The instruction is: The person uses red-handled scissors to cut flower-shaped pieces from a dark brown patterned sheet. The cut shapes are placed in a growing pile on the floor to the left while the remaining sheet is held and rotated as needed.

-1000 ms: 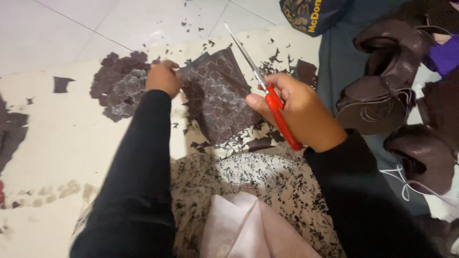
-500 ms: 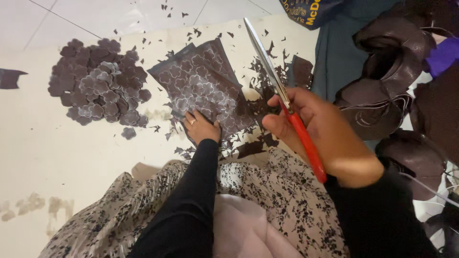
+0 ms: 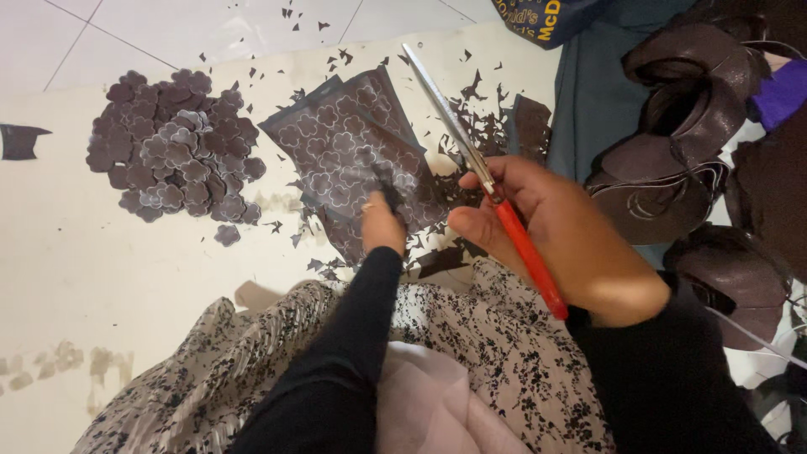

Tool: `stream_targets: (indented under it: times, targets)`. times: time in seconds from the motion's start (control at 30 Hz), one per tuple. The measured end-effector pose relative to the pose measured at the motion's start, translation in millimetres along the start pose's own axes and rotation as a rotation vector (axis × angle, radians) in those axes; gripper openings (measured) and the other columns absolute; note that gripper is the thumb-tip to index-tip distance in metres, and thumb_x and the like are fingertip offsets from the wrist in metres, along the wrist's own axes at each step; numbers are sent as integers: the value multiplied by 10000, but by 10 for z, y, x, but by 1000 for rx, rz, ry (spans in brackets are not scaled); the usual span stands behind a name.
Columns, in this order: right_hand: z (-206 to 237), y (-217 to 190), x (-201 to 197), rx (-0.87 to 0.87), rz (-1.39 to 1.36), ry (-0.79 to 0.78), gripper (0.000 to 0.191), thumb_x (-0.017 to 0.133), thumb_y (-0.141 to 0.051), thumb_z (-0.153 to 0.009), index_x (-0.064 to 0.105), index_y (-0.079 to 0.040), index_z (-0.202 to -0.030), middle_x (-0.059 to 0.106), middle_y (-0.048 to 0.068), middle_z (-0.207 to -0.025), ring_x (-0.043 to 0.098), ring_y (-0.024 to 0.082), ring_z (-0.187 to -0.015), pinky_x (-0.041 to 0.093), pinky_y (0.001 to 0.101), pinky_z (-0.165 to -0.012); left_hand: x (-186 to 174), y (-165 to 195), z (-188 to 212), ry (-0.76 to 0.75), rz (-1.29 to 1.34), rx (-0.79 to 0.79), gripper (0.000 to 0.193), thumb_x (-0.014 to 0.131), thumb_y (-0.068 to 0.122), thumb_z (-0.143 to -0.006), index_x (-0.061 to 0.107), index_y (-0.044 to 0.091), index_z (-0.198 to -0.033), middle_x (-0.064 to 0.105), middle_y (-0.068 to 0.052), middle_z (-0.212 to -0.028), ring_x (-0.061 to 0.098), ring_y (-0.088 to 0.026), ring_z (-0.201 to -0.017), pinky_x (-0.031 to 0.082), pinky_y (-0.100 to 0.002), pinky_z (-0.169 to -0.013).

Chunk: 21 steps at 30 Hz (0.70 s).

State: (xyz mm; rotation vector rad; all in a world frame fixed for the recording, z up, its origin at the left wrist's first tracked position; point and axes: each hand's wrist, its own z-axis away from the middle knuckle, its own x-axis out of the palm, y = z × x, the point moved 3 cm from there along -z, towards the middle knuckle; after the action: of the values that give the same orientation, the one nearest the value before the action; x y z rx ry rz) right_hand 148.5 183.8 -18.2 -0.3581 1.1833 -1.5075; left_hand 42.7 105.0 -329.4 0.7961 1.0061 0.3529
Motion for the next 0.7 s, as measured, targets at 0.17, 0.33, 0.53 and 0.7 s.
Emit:
stream_targets:
  times: [0.17, 0.33, 0.53, 0.7]
  targets:
    - [32, 10, 27, -88, 1, -20, 453, 711, -289, -900, 603, -7, -1238, 646, 4, -801, 614, 53, -753, 518, 211, -678, 297, 144, 162, -165, -82, 39, 483, 693, 36, -806, 519, 54, -1256, 646, -275, -1129, 652, -472, -1009, 519, -535, -863]
    - [92, -9, -21, -32, 75, -11, 482, 695, -346, -893, 599, -24, -1239, 663, 33, -761, 631, 75, -723, 522, 225, -670, 364, 221, 353, -190, -199, 67, 441, 731, 119, -821, 587, 103, -1238, 700, -232, -1073, 655, -439, -1044, 499, -552, -890]
    - [121, -42, -5, -118, 153, 1, 488, 685, -384, -900, 601, -19, -1213, 706, 30, -792, 679, 84, -733, 538, 227, -670, 271, 304, 433, -265, 244, 221, 838, 814, 313, -656, 506, 107, -1407, 718, -205, -1038, 688, -389, -980, 538, -471, -867]
    - [67, -19, 31, -84, 170, -38, 524, 664, -451, -876, 660, -31, -1188, 725, 45, -780, 661, 130, -666, 518, 275, -616, 211, 371, 316, -238, 67, 300, 349, 582, 315, -924, 634, 89, -1185, 711, -227, -1058, 668, -434, -992, 518, -515, -881]
